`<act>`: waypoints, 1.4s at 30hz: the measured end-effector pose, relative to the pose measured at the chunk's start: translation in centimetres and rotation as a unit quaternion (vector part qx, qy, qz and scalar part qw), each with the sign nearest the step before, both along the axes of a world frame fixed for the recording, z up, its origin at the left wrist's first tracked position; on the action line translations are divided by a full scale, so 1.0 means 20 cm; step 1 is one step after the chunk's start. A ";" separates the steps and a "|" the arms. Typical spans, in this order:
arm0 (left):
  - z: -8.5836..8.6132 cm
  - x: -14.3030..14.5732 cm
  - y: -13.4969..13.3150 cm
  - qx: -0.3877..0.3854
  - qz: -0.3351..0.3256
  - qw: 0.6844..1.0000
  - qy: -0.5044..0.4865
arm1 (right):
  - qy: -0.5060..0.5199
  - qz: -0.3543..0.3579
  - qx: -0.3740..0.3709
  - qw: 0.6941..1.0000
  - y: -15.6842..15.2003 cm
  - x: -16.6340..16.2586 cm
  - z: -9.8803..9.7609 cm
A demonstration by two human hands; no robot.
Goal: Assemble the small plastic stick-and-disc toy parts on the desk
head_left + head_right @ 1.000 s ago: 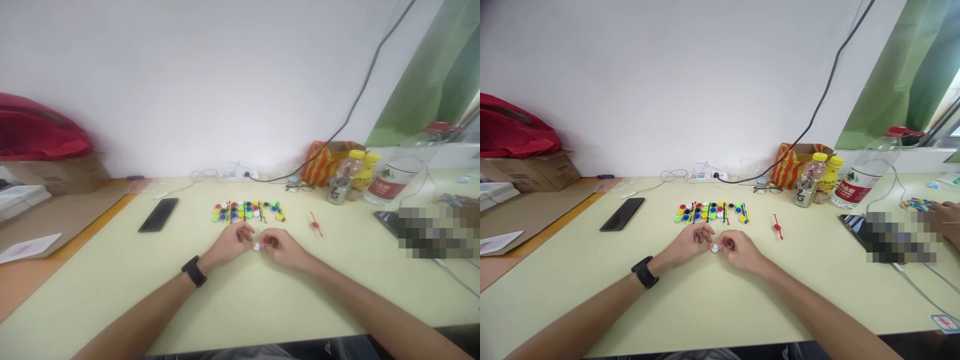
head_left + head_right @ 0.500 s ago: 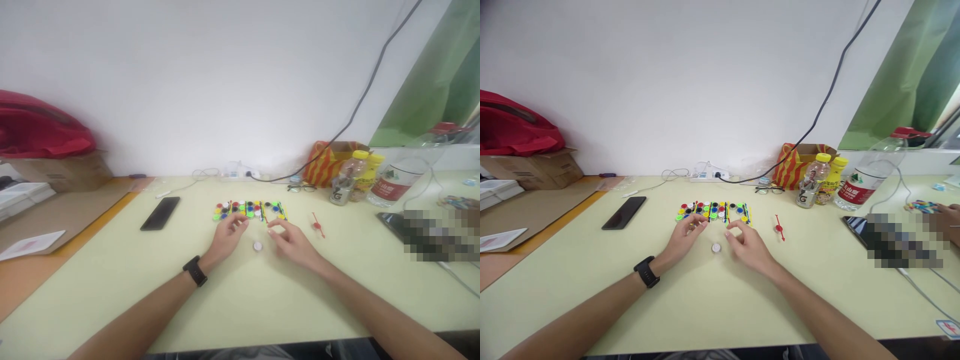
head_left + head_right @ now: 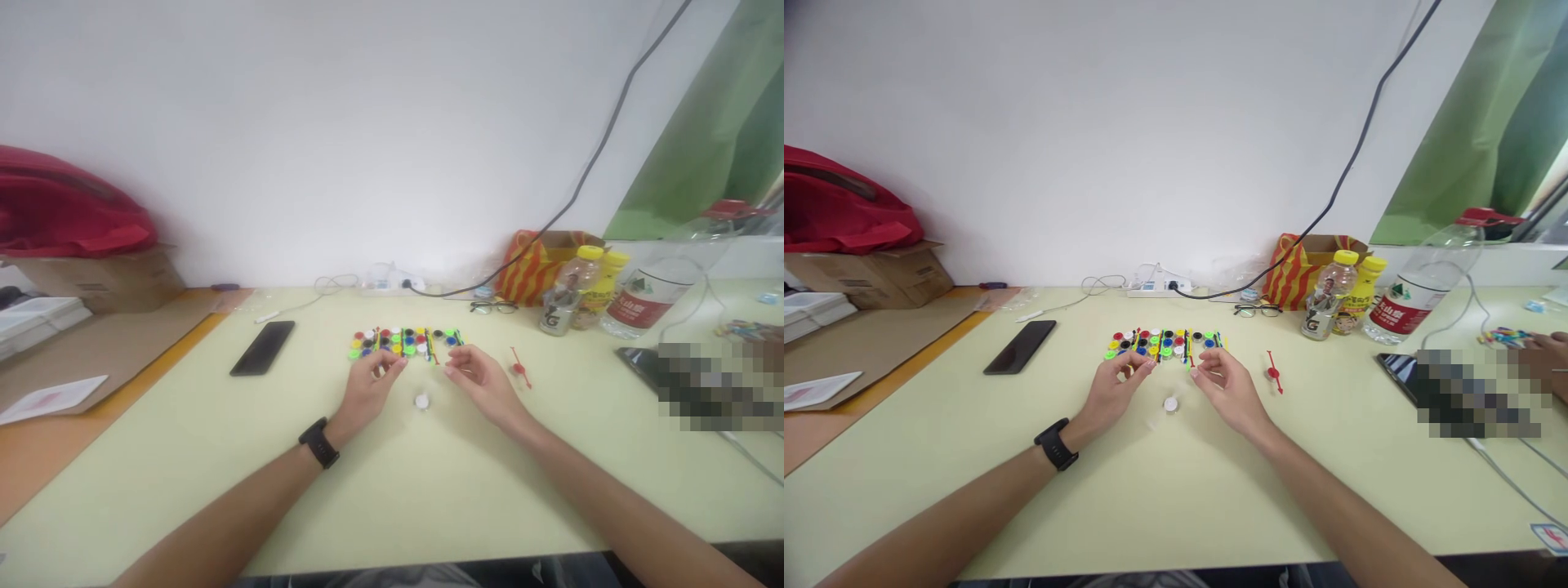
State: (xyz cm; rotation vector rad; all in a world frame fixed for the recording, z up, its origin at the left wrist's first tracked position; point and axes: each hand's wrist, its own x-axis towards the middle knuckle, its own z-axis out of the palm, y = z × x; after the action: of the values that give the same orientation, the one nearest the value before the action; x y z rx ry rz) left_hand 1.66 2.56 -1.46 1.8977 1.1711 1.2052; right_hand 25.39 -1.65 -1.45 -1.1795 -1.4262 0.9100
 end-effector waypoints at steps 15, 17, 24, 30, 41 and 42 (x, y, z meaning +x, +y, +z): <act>0.03 0.01 -0.02 -0.014 0.000 1.000 -0.018 | -0.108 0.087 0.074 0.988 -0.05 -0.01 0.00; 0.03 0.01 -0.02 -0.013 -0.001 1.000 -0.020 | -0.160 0.092 0.122 0.975 -0.06 -0.02 0.00; 0.00 0.01 -0.01 -0.021 0.008 1.000 -0.021 | -0.231 0.149 0.185 0.944 -0.07 -0.05 -0.01; -0.01 0.01 0.00 -0.024 0.005 0.999 -0.026 | -0.250 0.167 0.190 0.934 -0.07 -0.05 -0.02; 0.00 0.02 -0.01 -0.030 -0.016 0.999 -0.011 | -0.274 0.173 0.182 0.928 -0.08 -0.04 -0.02; 0.00 0.02 -0.02 -0.034 -0.018 0.999 -0.009 | -0.276 0.172 0.182 0.928 -0.08 -0.04 -0.01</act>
State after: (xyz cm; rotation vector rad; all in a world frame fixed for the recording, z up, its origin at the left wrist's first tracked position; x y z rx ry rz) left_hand 2.02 2.23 -1.46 1.8461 1.1496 1.1483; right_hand 24.53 -3.29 -1.73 -0.9489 -2.2048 0.5117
